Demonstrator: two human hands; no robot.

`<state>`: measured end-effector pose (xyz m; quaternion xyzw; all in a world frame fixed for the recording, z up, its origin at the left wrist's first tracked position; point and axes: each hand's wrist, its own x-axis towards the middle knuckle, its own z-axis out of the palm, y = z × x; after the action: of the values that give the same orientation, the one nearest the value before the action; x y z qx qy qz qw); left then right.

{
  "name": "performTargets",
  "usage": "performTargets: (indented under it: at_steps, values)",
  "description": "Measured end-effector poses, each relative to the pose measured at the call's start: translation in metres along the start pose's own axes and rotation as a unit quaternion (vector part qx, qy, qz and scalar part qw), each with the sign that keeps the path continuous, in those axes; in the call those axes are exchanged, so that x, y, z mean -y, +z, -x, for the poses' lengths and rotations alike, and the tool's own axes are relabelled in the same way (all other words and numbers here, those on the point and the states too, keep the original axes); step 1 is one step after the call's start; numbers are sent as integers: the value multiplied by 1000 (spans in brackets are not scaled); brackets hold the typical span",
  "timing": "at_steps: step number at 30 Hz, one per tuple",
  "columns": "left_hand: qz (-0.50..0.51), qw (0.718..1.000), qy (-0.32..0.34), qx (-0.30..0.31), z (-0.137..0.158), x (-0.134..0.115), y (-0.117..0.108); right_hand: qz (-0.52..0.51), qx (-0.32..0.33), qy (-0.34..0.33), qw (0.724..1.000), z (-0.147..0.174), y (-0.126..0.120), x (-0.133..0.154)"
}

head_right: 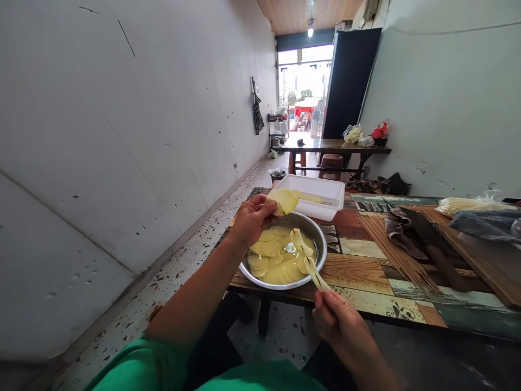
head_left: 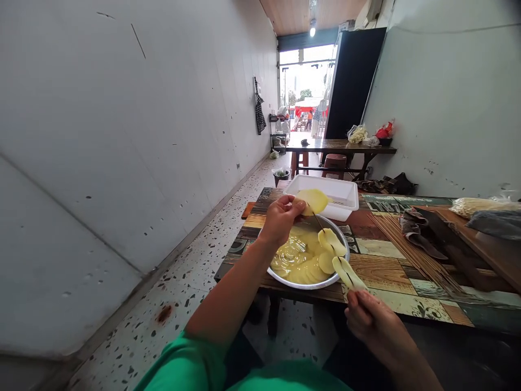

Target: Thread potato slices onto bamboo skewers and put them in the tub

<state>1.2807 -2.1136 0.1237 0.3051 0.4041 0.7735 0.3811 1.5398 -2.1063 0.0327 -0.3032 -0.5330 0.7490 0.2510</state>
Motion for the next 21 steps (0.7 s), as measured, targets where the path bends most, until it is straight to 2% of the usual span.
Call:
performTargets:
  at_steps: [1, 2, 3, 4, 6, 7, 8, 9, 11, 13, 14, 16, 18, 19, 21]
  values:
    - [11, 1000, -19, 1, 0, 0, 0, 67, -45, -46, 996, 0, 1, -3]
    - [15, 999, -31, -2, -1, 2, 2, 154, -97, -104, 978, 0, 3, -6]
    - [12, 999, -35, -13, -1, 4, 3, 249, -150, -167, 942, 1, 4, -8]
    - [3, 999, -31, -28, -1, 7, 5, 339, -196, -221, 893, 1, 6, -10]
    - [-20, 998, -9, -63, 1, 14, 10, 463, -259, -280, 800, 3, 10, -12]
    - [-27, 997, 2, -77, 2, 17, 12, 488, -280, -287, 775, 4, 11, -12]
    - [-28, 996, 9, -83, 3, 20, 14, 486, -295, -284, 772, 5, 12, -11]
    - [-25, 996, 9, -80, 4, 21, 14, 451, -294, -265, 800, 7, 12, -9]
    - [-5, 999, -4, -50, 4, 20, 14, 333, -246, -200, 888, 8, 9, -2]
    - [6, 1000, -16, -11, 3, 15, 11, 199, -152, -107, 962, 9, 4, 5]
    - [2, 1000, -19, 7, 2, 11, 9, 128, -98, -55, 985, 9, 2, 7]
    - [-17, 999, -25, 38, -2, 6, 7, -8, 1, 34, 999, 10, 0, 6]
    - [-39, 997, -34, 62, -5, 5, 6, -104, 62, 85, 989, 12, 3, 0]
    - [-52, 996, -35, 65, -6, 5, 6, -98, 53, 74, 991, 13, 7, -5]
    - [-82, 995, -18, 54, -6, 9, 6, 3, -23, 0, 1000, 17, 14, -14]
